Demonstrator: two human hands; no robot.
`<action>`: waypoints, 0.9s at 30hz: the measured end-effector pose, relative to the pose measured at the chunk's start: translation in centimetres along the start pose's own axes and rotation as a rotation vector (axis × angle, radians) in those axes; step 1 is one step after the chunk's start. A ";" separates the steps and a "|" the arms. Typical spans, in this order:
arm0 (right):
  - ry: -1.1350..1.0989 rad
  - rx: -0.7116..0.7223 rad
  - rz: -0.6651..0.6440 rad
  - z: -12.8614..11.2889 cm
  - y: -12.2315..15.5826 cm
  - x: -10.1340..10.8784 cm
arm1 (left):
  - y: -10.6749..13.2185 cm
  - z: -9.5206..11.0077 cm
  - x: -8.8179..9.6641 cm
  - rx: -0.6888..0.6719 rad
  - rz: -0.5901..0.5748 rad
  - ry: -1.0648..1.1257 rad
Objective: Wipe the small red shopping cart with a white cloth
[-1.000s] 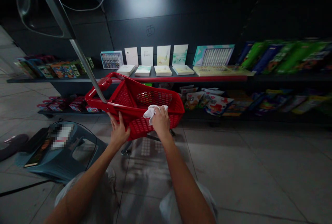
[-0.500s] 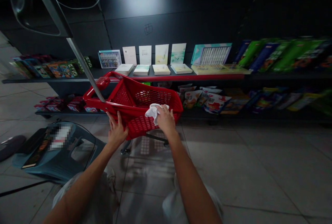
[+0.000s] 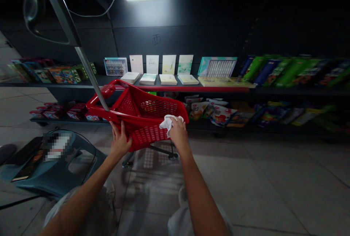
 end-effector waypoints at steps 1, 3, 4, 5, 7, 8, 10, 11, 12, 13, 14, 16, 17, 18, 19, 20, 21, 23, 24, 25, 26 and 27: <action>-0.008 0.028 0.011 -1.1 0.2 -0.2 | 0.0 -0.1 -0.1 -0.006 0.006 0.011; -0.046 0.076 0.028 -3.3 0.8 -0.7 | 0.0 -0.2 -0.2 -0.021 0.011 0.025; -0.069 0.097 0.032 -4.4 1.1 -0.9 | 0.1 -0.3 -0.3 -0.026 0.012 0.027; -0.092 0.116 0.034 -5.4 1.4 -1.0 | 0.1 -0.4 -0.3 -0.029 0.013 0.028; -0.131 0.146 0.033 -7.0 1.6 -1.2 | 0.1 -0.4 -0.3 -0.031 0.014 0.026; -0.145 0.155 0.032 -7.5 1.6 -1.2 | 0.1 -0.4 -0.3 -0.030 0.012 0.024; -0.168 0.155 0.034 -7.6 1.1 -1.1 | 0.1 -0.4 -0.1 -0.028 0.003 0.015; -0.175 0.144 0.041 -7.2 0.7 -0.9 | 0.1 -0.4 -0.1 -0.028 -0.006 0.009; -0.178 0.126 0.054 -6.6 0.3 -0.8 | 0.0 -0.4 0.0 -0.027 -0.016 0.001; -0.178 0.103 0.072 -5.7 -0.1 -0.5 | 0.0 -0.4 0.1 -0.028 -0.026 -0.007; -0.176 0.078 0.093 -4.7 -0.5 -0.3 | 0.0 -0.4 0.3 -0.030 -0.034 -0.013; -0.166 0.027 0.134 -2.3 -1.0 0.1 | 0.1 -0.3 0.5 -0.035 -0.047 -0.006; -0.162 0.004 0.153 -1.1 -1.1 0.4 | 0.2 -0.3 0.7 -0.036 -0.048 0.009; -0.158 -0.017 0.171 0.2 -1.2 0.7 | 0.3 -0.3 0.8 -0.037 -0.042 0.033; -0.155 -0.037 0.189 1.4 -1.1 0.9 | 0.4 -0.2 1.1 -0.035 -0.027 0.064; -0.153 -0.059 0.206 2.6 -1.0 1.2 | 0.5 -0.3 1.4 -0.031 -0.001 0.097; -0.153 -0.085 0.222 3.8 -0.8 1.5 | 0.6 -0.4 1.7 -0.026 0.034 0.133; -0.166 -0.157 0.250 6.1 -0.5 2.0 | 0.4 -0.8 2.4 -0.009 0.134 0.219; -0.181 -0.208 0.264 7.3 -0.4 2.0 | 0.3 -1.3 2.7 0.008 0.186 0.277; -0.207 -0.270 0.278 8.3 -0.2 1.9 | 0.0 -1.9 3.0 0.033 0.236 0.347; -0.247 -0.344 0.294 9.3 0.1 1.6 | -0.3 -2.6 3.1 0.069 0.273 0.427; -0.302 -0.433 0.312 10.3 0.4 1.1 | -0.6 -3.3 3.0 0.110 0.287 0.504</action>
Point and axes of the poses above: each hand's wrist, its own y-axis away from the middle knuckle, its own x-axis out of the back of the hand, z = x × y, the point moved 7 cm from there along -y, towards the middle knuckle, and after that the axes turned 4 degrees about z, right-handed, at the moved point
